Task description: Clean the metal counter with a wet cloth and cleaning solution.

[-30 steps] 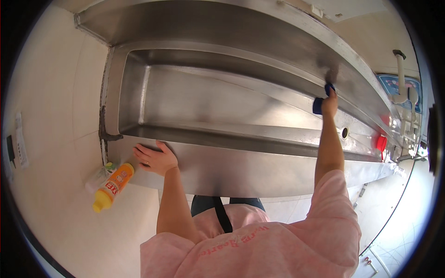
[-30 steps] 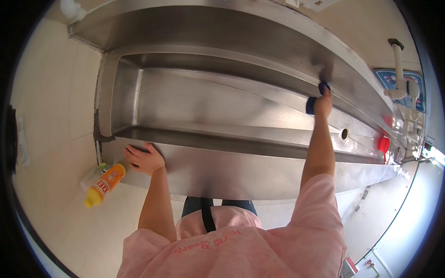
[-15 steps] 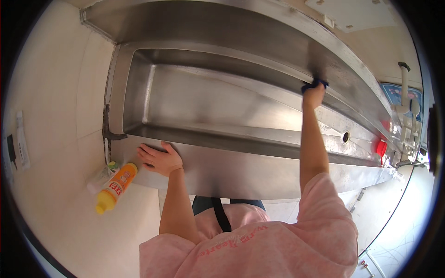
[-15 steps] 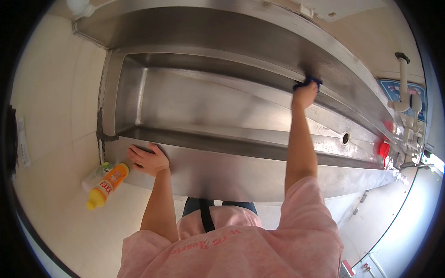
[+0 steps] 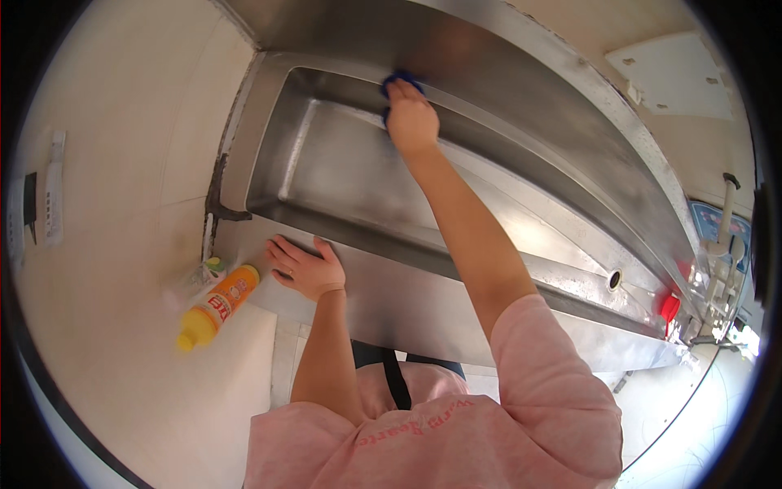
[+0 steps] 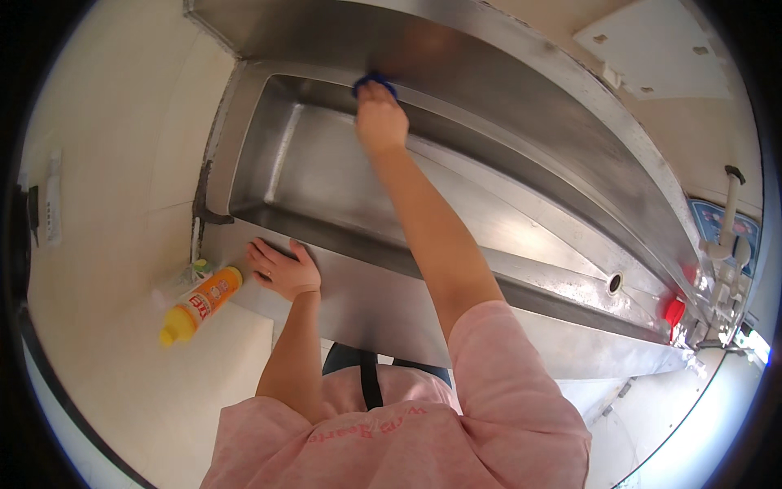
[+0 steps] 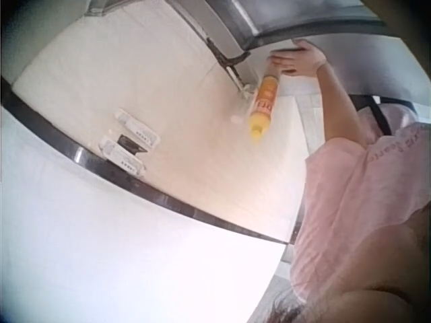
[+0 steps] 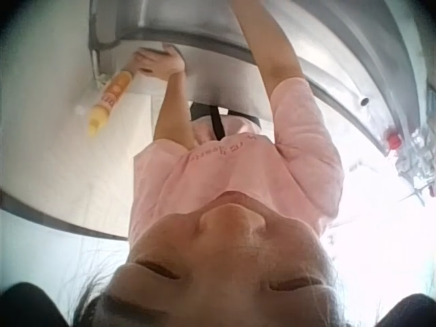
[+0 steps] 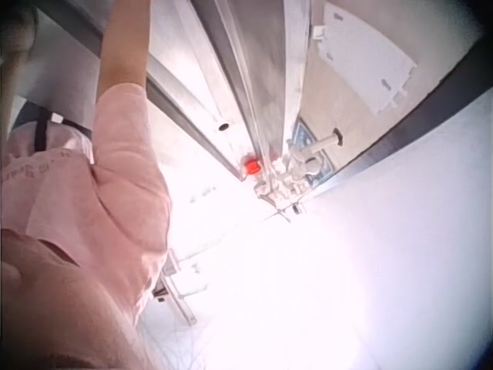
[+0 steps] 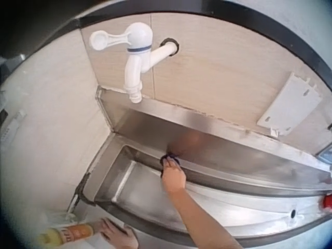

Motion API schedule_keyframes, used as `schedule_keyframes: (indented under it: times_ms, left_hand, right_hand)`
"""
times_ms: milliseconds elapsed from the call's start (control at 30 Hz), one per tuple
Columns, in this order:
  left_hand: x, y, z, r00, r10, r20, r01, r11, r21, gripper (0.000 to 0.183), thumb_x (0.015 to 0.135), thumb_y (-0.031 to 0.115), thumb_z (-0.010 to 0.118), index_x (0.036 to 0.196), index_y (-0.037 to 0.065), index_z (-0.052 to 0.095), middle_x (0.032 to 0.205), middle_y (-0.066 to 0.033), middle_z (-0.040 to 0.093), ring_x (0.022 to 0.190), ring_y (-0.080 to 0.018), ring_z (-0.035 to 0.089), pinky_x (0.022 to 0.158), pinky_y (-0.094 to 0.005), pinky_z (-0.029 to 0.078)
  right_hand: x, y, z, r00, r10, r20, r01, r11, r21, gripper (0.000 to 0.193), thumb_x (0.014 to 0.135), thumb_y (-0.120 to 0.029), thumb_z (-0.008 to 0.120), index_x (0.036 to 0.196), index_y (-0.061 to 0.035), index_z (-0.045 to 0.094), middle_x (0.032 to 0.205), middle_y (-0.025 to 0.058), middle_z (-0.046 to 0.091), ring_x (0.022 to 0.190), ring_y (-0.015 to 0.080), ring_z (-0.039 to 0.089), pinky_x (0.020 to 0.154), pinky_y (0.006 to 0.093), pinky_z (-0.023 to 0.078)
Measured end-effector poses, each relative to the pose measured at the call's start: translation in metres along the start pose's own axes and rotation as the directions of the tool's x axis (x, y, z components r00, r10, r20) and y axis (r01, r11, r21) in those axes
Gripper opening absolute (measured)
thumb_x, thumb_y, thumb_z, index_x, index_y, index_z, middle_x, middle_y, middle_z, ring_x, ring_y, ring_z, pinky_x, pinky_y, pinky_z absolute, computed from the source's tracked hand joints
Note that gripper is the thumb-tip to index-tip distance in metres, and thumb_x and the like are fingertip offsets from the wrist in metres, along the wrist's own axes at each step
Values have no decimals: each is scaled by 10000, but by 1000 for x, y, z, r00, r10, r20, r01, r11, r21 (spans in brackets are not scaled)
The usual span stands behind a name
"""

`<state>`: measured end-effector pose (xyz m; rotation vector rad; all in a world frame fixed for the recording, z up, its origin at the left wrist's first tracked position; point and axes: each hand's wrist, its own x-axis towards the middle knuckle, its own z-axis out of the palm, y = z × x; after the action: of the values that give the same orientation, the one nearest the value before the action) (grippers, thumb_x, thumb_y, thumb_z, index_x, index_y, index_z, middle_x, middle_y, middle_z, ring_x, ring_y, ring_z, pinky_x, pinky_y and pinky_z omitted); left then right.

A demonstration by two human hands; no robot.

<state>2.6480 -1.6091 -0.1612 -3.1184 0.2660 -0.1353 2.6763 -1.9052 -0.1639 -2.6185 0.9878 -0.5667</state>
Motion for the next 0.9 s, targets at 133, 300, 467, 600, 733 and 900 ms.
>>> schedule_keyframes:
  times_ms: [133,300,467,600,733,900]
  left_hand:
    - [0,1,1,999,1,32,0,1000,-23,751,912,474,432,1476,24,223,1538,-177,224,1432,-330,199,1106,-572,184]
    - [3,-4,-6,997,0,74,4,999,-49,786,890,446,467,1480,0,202,1549,-194,190,1430,-351,199,1104,-593,167]
    - [5,0,-8,992,-15,123,24,997,-70,788,897,461,447,1482,-1,192,1547,-193,190,1436,-358,177,1105,-584,151]
    - [6,-5,-11,989,-18,150,32,995,-92,808,881,459,462,1479,-12,190,1540,-207,194,1429,-371,184,1105,-587,152]
    - [6,-3,-9,988,-16,156,36,991,-128,814,868,450,481,1472,-16,197,1533,-209,204,1423,-376,188,1105,-591,150]
    - [8,-4,-12,983,-19,185,44,990,-136,816,856,442,499,1465,-17,208,1529,-205,212,1420,-372,190,1104,-597,152]
  right_hand:
    - [39,-45,-10,992,98,76,-121,891,437,408,792,-28,497,1186,-46,599,1152,205,620,1062,378,591,948,434,464]
    - [25,-51,-42,908,86,-409,62,940,335,475,793,82,479,1250,-35,535,1259,145,545,1156,352,518,974,420,432]
    - [3,-27,41,962,-110,-249,63,979,-192,459,807,20,504,1264,-10,537,1308,126,530,1214,327,493,1041,410,384]
    - [47,-72,77,961,-225,-163,232,973,21,474,777,43,516,1242,-30,572,1320,112,540,1221,294,500,1033,378,403]
    - [87,-118,113,977,-203,-72,212,966,147,428,809,-9,520,1233,-37,574,1319,90,539,1220,274,500,1034,359,405]
    - [105,-151,119,981,-177,75,153,954,256,358,801,-15,531,1119,-121,657,1264,40,591,1180,260,531,978,368,450]
